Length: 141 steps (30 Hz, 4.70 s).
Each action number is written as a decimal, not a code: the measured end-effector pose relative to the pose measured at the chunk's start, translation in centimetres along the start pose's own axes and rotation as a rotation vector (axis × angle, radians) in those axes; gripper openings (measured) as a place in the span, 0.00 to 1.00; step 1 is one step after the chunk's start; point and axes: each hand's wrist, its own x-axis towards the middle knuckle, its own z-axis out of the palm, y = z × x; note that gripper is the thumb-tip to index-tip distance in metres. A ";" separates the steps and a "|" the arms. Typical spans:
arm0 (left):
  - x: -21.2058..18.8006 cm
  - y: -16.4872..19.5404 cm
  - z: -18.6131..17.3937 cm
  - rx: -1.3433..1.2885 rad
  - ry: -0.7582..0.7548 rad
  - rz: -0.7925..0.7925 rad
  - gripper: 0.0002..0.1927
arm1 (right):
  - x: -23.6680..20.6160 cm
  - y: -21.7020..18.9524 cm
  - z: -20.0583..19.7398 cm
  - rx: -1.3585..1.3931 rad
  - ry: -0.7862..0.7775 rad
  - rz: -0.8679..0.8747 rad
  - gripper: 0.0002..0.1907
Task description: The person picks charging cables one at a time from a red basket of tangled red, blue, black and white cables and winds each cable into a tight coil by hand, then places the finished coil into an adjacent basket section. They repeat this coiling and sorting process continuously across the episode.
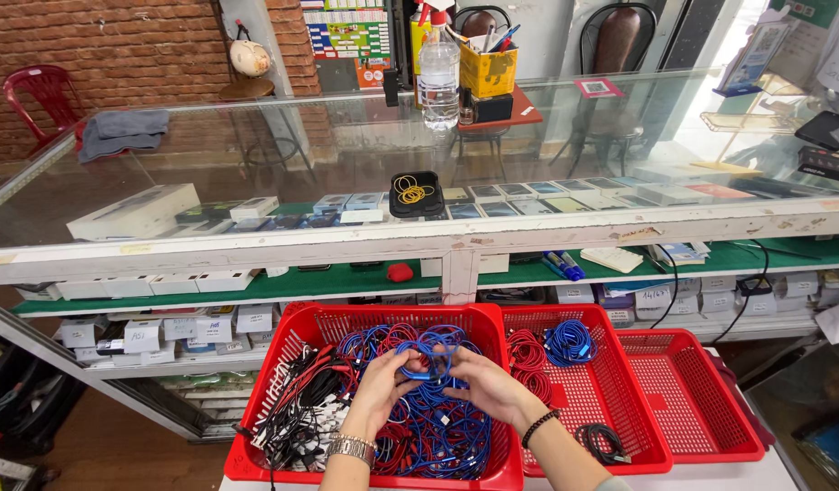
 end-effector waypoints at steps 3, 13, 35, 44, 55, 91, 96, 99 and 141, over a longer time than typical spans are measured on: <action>0.1 0.5 -0.4 -0.113 -0.006 0.068 0.13 | 0.4 -1.3 0.3 0.259 0.068 -0.019 0.11; -1.2 -0.6 -4.4 -0.316 0.391 -0.127 0.21 | 2.1 -6.9 -5.7 -0.008 0.233 -0.086 0.17; 1.9 3.9 0.6 0.443 0.036 0.262 0.17 | 2.5 -4.3 -1.8 -1.350 0.236 -0.463 0.13; 1.3 6.9 -6.2 -0.410 0.555 0.472 0.17 | 0.2 -11.8 -6.8 -0.342 0.015 -0.153 0.12; 2.3 3.4 4.8 1.296 0.128 0.978 0.27 | -1.5 -12.6 -1.1 -0.660 -0.093 -0.046 0.18; 3.3 2.4 3.5 1.346 -0.329 0.538 0.17 | -5.8 -12.3 -0.6 -0.771 0.244 -0.384 0.14; 2.8 1.8 3.2 1.696 -0.307 0.433 0.13 | -5.5 -13.2 -2.8 -0.826 0.441 -0.371 0.14; 3.6 4.6 3.5 1.702 -0.006 0.678 0.13 | -5.8 -13.7 -4.6 -0.780 0.452 -0.322 0.15; -0.3 7.2 3.2 0.357 -0.421 0.033 0.24 | -2.1 -12.9 -3.5 -0.730 0.551 -0.566 0.16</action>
